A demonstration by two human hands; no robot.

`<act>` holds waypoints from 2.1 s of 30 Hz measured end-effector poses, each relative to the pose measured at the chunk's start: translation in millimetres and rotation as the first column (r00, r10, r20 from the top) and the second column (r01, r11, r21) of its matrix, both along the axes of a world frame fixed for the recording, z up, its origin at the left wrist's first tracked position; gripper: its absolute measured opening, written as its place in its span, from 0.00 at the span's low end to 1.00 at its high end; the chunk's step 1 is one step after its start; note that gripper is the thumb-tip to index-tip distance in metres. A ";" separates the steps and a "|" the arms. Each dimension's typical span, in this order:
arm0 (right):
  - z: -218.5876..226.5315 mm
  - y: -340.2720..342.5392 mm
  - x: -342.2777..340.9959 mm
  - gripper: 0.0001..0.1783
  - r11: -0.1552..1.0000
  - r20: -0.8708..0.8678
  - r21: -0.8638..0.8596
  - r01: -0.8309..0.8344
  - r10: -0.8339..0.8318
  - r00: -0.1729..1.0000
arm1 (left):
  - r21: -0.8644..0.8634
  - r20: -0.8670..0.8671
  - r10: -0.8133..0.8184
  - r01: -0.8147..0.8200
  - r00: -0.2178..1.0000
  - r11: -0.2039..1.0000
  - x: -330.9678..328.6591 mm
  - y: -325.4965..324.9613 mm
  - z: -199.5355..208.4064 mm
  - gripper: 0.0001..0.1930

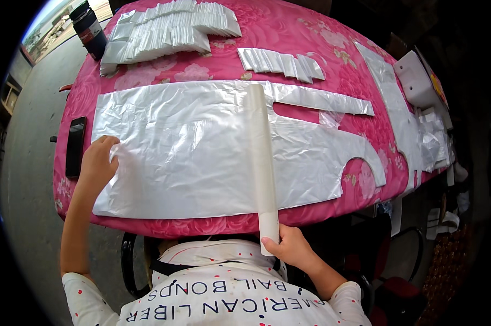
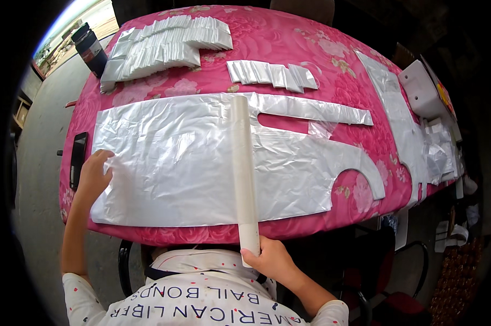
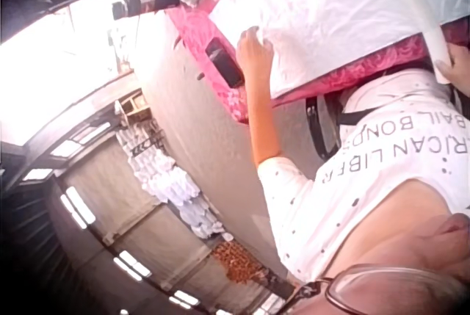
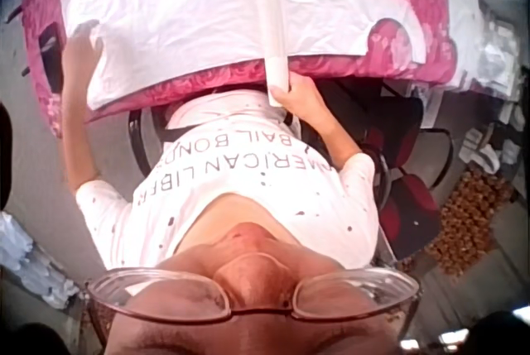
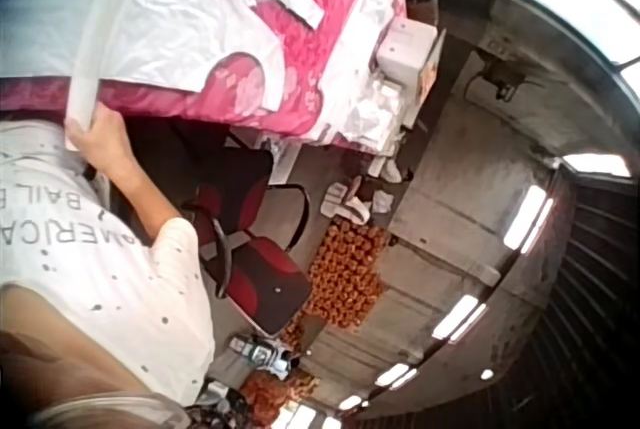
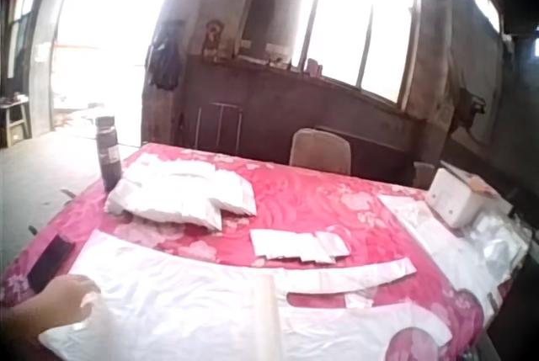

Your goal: The person repeatedly unrolls a sheet of clear plastic wrap, places a small white rectangular item on it, folds the wrap around the item, and sets the wrapped unit aside. The person continues this process with multiple items on a pink tablecloth.

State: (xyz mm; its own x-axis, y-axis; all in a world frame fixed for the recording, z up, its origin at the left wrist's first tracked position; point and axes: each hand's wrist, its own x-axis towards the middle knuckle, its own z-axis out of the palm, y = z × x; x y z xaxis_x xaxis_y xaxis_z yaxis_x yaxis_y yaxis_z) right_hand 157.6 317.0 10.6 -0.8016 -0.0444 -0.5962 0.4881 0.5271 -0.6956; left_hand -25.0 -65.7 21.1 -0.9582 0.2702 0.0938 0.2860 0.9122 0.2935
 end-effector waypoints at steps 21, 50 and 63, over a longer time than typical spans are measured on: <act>6.3 24.7 -94.7 0.25 0.994 -0.192 0.061 -0.088 0.098 0.977 | 0.180 -0.100 -0.396 0.407 0.913 0.895 31.4 224.7 -68.5 0.32; 36.5 277.0 -270.1 0.19 0.062 -0.046 -0.988 0.140 -0.992 0.114 | 0.155 -0.109 -0.411 0.424 0.905 0.892 31.8 224.4 -67.5 0.34; 72.9 -18.3 -232.8 0.20 0.618 -0.549 -0.775 -0.134 -0.553 0.627 | 0.143 -0.116 -0.418 0.431 0.901 0.891 31.4 225.9 -68.4 0.34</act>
State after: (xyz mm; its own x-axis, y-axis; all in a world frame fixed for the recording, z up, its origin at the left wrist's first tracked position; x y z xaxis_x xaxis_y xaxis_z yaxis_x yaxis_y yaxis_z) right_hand -75.2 298.7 83.5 -0.9541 0.0823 0.2878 -0.2986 -0.3330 -0.8944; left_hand 6.4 160.2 -47.3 -0.7430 0.6241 0.2417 0.6637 0.6407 0.3861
